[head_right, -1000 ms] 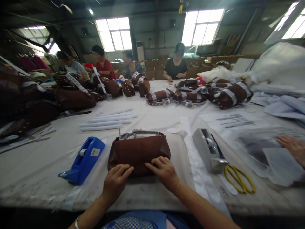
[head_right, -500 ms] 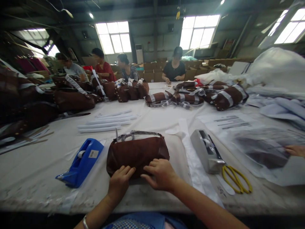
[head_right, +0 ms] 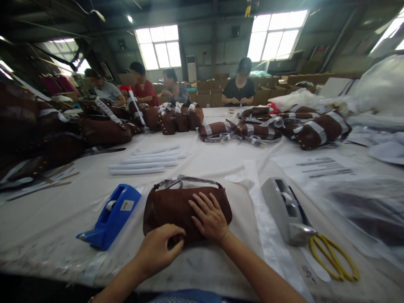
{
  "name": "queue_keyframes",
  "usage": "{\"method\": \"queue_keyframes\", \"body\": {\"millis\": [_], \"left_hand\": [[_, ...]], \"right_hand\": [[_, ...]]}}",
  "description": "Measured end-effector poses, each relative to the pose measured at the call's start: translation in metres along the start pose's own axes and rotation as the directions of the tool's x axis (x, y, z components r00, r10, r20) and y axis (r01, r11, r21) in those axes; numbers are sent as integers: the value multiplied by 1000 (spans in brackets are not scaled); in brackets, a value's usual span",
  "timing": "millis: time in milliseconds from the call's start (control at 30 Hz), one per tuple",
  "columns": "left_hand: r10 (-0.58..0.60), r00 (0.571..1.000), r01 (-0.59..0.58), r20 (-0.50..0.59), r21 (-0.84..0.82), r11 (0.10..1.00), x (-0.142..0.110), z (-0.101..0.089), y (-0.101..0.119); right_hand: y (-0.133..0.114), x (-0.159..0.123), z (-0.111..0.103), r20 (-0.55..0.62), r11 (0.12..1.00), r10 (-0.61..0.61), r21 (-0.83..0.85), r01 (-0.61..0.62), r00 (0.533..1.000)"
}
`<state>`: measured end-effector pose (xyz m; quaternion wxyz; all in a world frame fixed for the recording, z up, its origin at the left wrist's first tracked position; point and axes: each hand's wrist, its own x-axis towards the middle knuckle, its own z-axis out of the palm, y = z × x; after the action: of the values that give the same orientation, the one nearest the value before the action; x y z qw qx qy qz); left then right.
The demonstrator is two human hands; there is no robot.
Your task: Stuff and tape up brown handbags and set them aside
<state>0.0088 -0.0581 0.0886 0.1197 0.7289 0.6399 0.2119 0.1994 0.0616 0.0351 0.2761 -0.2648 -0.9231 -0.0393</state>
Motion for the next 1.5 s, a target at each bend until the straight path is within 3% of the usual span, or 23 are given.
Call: {"method": "queue_keyframes", "body": {"millis": [67, 167, 333, 433, 567, 633, 700, 733, 767, 833, 867, 967, 1033, 1100, 1167, 1233, 1300, 1367, 1433, 1500], "left_hand": [[27, 986, -13, -163, 85, 996, 12, -6, -9], [63, 943, 41, -327, 301, 953, 19, 13, -36], [60, 916, 94, -396, 359, 929, 6, 60, -68], [67, 914, 88, -399, 357, 930, 5, 63, -69], [60, 925, 84, -376, 354, 932, 10, 56, -69], [47, 932, 89, -360, 353, 931, 12, 54, -71], [42, 936, 92, -351, 356, 930, 13, 54, -74], [42, 937, 92, -347, 358, 929, 14, 55, -75], [41, 939, 90, -341, 360, 928, 14, 55, -75], [45, 945, 82, -324, 367, 927, 15, 57, -74], [46, 946, 81, -322, 370, 926, 16, 57, -74], [50, 943, 81, -330, 370, 925, 19, 58, -73], [50, 938, 83, -343, 363, 928, 20, 59, -75], [51, 934, 83, -353, 354, 931, 22, 60, -76], [47, 931, 87, -363, 345, 935, 22, 60, -77], [40, 930, 92, -365, 339, 936, 22, 59, -76], [39, 930, 93, -364, 337, 937, 22, 58, -75], [48, 935, 79, -351, 339, 937, 23, 57, -74], [53, 936, 71, -348, 334, 940, 24, 56, -74], [49, 936, 73, -349, 326, 942, 25, 56, -76]], "right_hand": [[1, 3, -2, -6, 1000, 6, 11, -6, 1000], [2, 1, 0, -19, 999, 5, 32, -4, 1000], [8, -10, 11, -128, 995, -55, 71, 65, 990], [8, -8, 10, -132, 995, -46, 81, 57, 990], [-19, 10, -21, -156, 985, -99, 125, 119, 983], [-39, 20, -37, -216, 928, -285, 182, 325, 934], [-52, 26, -40, -300, 809, -485, 204, 552, 821], [-53, 27, -35, -316, 781, -523, 195, 593, 792], [-50, 26, -24, -289, 807, -503, 180, 563, 814], [-37, 22, 4, -129, 920, -353, 135, 369, 927], [-29, 19, 18, -45, 944, -304, 122, 307, 952], [-17, 17, 35, 93, 961, -237, 166, 220, 967], [-20, 20, 18, 65, 934, -188, 321, 158, 980], [-28, 24, -14, -33, 831, -45, 554, 56, 998], [-33, 28, -45, -115, 646, 199, 762, -42, 973], [-31, 31, -57, -81, 414, 494, 897, -152, 866], [-24, 32, -46, 102, 157, 693, 945, -288, 714], [-15, 34, -23, 283, -19, 738, 916, -401, 612], [-7, 38, -6, 367, -74, 716, 886, -457, 594], [-4, 41, -8, 387, -96, 704, 883, -460, 596]]}}
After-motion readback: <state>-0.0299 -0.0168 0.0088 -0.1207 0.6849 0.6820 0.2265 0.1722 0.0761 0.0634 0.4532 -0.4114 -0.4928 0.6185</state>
